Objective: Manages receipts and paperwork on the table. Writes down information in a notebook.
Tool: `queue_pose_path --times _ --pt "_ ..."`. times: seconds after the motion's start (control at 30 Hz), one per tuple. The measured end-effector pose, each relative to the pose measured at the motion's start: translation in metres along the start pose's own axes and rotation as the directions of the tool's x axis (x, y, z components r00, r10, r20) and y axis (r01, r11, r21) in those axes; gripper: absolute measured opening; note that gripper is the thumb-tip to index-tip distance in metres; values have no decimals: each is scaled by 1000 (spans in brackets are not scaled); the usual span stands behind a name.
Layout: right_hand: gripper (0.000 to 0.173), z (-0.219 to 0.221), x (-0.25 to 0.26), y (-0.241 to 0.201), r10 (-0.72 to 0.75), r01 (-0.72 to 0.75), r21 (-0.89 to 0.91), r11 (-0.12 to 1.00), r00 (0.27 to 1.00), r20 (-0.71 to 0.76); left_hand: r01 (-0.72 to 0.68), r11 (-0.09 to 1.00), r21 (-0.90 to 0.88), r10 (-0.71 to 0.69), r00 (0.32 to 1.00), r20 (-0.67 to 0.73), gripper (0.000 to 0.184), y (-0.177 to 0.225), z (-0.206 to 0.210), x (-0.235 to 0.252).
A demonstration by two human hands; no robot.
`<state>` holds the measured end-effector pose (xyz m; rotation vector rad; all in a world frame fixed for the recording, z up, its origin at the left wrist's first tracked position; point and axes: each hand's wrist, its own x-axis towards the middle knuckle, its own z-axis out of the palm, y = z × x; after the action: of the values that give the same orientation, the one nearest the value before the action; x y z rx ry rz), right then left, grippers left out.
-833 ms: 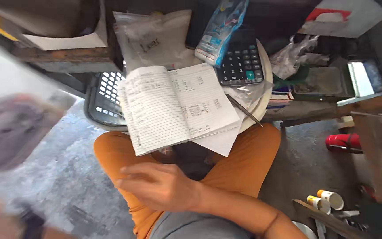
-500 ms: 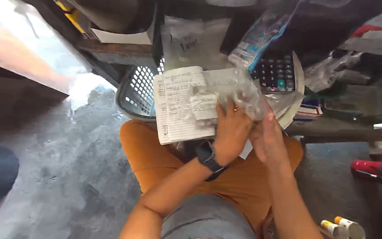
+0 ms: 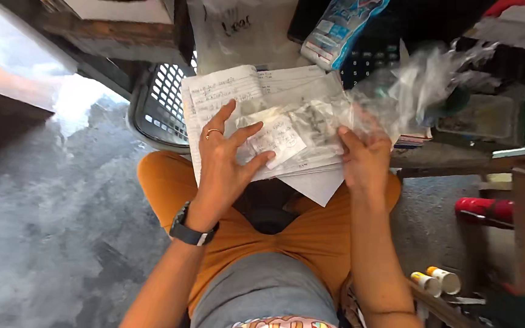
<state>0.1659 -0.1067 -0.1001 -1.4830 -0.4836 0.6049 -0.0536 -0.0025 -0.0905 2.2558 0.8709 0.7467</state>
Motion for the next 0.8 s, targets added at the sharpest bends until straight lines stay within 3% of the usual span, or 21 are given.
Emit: queue_pose_path --times 0.13,0.6,0.7,0.8 --pt "44 2 -27 15 -8 18 129 992 997 -77 -18 999 49 15 997 73 57 -18 13 -15" --pt "50 4 -30 27 -64 83 161 983 991 -119 -42 997 58 35 993 115 61 -24 8 -10" --pt "49 3 -31 27 -98 109 106 988 989 -107 -42 995 90 29 989 142 62 -23 1 -11" --pt "46 4 -26 12 -251 250 -32 968 967 -32 -26 996 85 17 995 103 72 -7 -10 6"
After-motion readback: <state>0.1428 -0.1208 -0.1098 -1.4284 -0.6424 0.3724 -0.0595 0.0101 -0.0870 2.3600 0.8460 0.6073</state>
